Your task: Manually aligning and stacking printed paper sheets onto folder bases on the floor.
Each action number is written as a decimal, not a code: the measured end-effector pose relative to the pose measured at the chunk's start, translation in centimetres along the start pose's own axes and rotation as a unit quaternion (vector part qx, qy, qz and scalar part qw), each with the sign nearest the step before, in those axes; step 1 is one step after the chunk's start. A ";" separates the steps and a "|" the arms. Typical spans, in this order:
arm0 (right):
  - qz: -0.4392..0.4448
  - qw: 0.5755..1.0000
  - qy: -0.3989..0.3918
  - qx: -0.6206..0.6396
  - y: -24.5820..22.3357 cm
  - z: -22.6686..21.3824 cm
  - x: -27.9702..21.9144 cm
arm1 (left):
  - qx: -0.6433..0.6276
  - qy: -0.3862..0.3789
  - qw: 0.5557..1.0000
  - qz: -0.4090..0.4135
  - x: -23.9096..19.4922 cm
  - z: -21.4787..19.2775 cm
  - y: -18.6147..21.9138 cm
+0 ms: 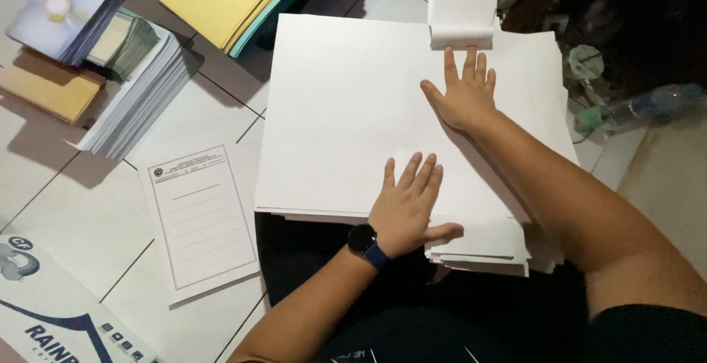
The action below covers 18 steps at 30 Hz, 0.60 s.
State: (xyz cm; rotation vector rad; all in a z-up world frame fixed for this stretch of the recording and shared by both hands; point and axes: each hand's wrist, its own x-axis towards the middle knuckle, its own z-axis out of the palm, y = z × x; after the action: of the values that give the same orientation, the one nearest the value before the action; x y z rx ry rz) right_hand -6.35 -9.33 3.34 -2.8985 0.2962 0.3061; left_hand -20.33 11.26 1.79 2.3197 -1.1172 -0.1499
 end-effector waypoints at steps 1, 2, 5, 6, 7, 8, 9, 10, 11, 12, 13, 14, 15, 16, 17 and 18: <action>-0.006 1.000 -0.001 0.001 -1.3 -0.7 0.2 | 0.002 0.002 1.000 -0.005 0.0 -0.1 0.0; 0.006 1.000 0.024 0.001 -2.5 -1.3 0.4 | -0.014 0.003 1.000 -0.002 0.0 -0.1 0.0; 0.034 0.998 0.047 0.003 -3.4 -1.9 3.2 | 0.011 0.050 0.999 0.003 0.0 0.7 0.1; 0.055 0.997 0.047 0.004 -3.1 -2.0 4.5 | 0.053 0.095 0.994 0.009 0.0 1.1 0.2; 0.053 0.998 0.044 0.004 -1.8 -1.3 6.4 | 0.052 0.094 0.994 0.006 0.1 1.1 0.2; 0.000 0.995 0.096 0.001 -0.5 -0.7 8.2 | 0.056 0.109 0.992 0.006 0.2 1.2 0.2; -0.049 0.988 0.148 0.001 1.0 -0.1 9.7 | 0.060 0.121 0.991 0.008 0.2 1.1 0.3; -0.046 0.988 0.145 0.003 1.3 0.6 10.1 | 0.059 0.117 0.991 0.009 0.3 1.1 0.4; -0.125 0.979 0.160 -0.005 1.6 1.2 10.4 | 0.059 0.109 0.992 0.009 0.2 1.0 0.3; -0.203 0.964 0.173 -0.013 1.9 1.9 10.5 | 0.058 0.101 0.993 0.009 0.0 0.9 0.3; -0.201 0.965 0.170 -0.010 2.7 1.6 11.1 | 0.057 0.096 0.994 0.008 0.4 0.6 0.4; -0.203 0.959 0.198 -0.014 3.4 1.3 11.5 | 0.055 0.088 0.995 0.004 0.7 0.4 0.5; -0.202 0.952 0.230 -0.018 4.1 1.2 11.7 | 0.053 0.080 0.995 0.004 0.7 0.2 0.5; -0.195 0.953 0.229 -0.015 3.7 0.9 11.0 | 0.053 0.074 0.996 0.008 0.7 0.1 0.2; -0.139 0.972 0.190 0.006 3.4 0.6 10.1 | 0.054 0.063 0.997 0.001 0.6 0.0 0.2; -0.082 0.985 0.149 0.028 3.1 0.2 9.2 | 0.056 0.053 0.997 -0.005 0.5 0.0 0.3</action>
State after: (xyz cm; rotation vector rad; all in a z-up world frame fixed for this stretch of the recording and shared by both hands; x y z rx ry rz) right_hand 1.73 -13.88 0.49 -2.8831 0.1082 -0.1631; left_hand -20.17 10.71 2.04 2.4011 -1.0869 0.0336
